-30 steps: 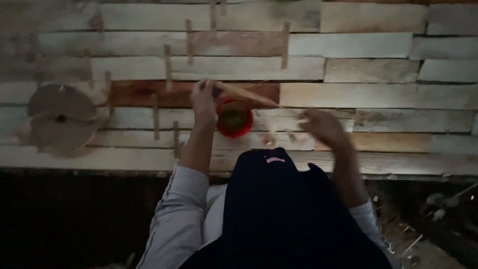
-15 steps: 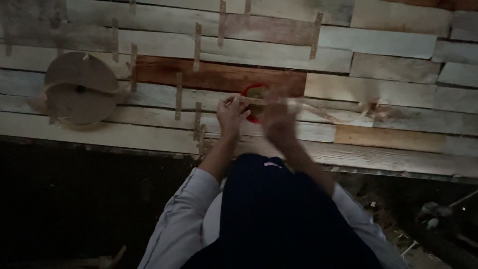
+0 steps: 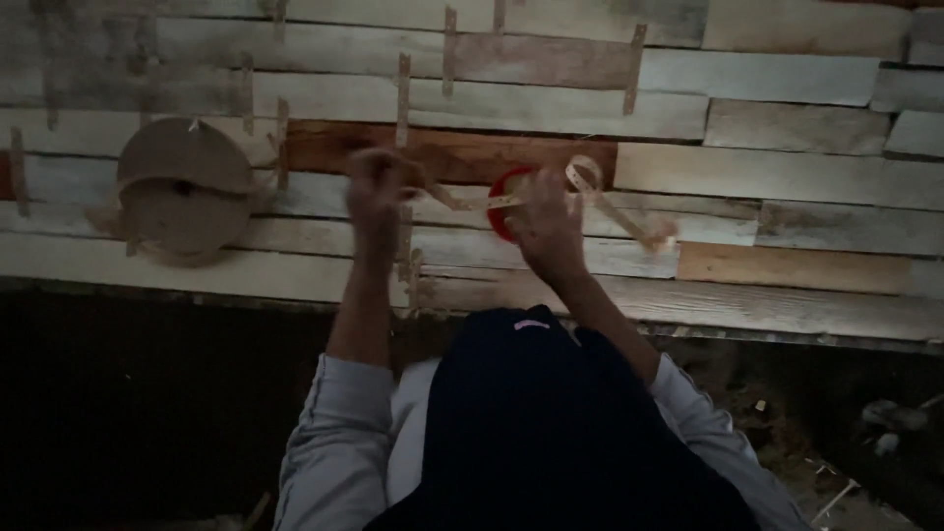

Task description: The person repeatedly dips a wooden stick into a red bowl containing a yellowish substance and rubs it onto multiple wooden planks arranged on a workbench. The person moves along the bench, applying the substance to different sections of the planks in a repetitive manner.

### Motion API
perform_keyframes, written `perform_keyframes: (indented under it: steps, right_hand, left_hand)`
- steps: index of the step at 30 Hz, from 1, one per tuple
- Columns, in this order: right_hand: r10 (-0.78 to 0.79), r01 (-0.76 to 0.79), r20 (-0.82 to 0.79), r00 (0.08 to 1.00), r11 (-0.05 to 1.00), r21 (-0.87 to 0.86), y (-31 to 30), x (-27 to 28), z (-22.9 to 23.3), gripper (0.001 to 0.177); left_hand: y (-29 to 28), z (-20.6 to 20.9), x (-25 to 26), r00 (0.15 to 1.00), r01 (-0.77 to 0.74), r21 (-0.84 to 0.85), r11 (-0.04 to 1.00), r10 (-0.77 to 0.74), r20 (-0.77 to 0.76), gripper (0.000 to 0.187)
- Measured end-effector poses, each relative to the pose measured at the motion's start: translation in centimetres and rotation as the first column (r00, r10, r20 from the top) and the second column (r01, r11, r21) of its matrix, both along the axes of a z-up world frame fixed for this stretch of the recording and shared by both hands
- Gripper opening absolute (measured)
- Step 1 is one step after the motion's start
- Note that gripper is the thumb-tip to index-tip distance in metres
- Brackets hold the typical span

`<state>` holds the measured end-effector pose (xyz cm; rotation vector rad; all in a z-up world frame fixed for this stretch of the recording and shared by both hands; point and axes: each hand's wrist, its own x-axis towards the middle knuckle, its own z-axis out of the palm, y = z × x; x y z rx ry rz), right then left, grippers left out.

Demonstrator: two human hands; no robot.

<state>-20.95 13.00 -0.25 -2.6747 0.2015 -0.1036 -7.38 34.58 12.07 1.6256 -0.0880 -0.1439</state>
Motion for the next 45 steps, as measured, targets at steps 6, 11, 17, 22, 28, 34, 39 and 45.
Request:
perform_keyframes:
  steps: [6,11,17,22,28,34,39,45]
  right_hand:
    - [0.035,-0.065,0.055,0.998,0.502,0.863,-6.0,0.3,7.5,0.027]
    - [-0.081,0.145,-0.123,0.989,0.376,0.915,-8.2,-3.2,15.2,0.028]
    - [-0.116,0.404,-0.389,0.914,0.341,0.848,-12.3,-5.8,16.7,0.042]
    - [-0.320,0.554,-0.481,0.816,0.196,0.809,-13.9,-4.4,11.0,0.033]
    - [-0.268,0.670,-0.631,0.728,0.086,0.737,-14.4,-4.3,2.4,0.027]
    - [-0.288,0.723,-0.675,0.679,0.101,0.684,-14.0,-4.6,1.6,0.030]
    - [-0.331,0.763,-0.706,0.626,0.073,0.642,-13.3,-5.0,0.4,0.031]
    - [-0.367,0.708,-0.625,0.689,0.157,0.688,-12.6,-5.5,0.2,0.033]
  left_hand:
    - [-9.0,5.0,-2.0,0.837,0.457,0.142,0.878,-0.478,0.268,0.012]
    - [-15.2,7.6,0.4,0.800,0.559,0.017,0.829,-0.545,0.250,0.008]
    - [-23.0,4.7,1.0,0.767,0.636,-0.002,0.771,-0.633,0.105,0.014]
    - [-28.1,-7.3,3.2,0.700,0.715,0.225,0.662,-0.677,-0.228,0.032]
    - [-31.0,-18.8,4.0,0.754,0.566,0.519,0.641,-0.656,-0.012,0.022]
    - [-30.7,-19.3,4.5,0.705,0.226,0.742,0.631,-0.632,0.322,0.010]
    - [-30.7,-18.5,4.4,0.740,0.266,0.748,0.609,-0.626,0.246,0.010]
    - [-31.0,-18.5,4.0,0.740,0.311,0.809,0.498,-0.661,0.123,0.008]
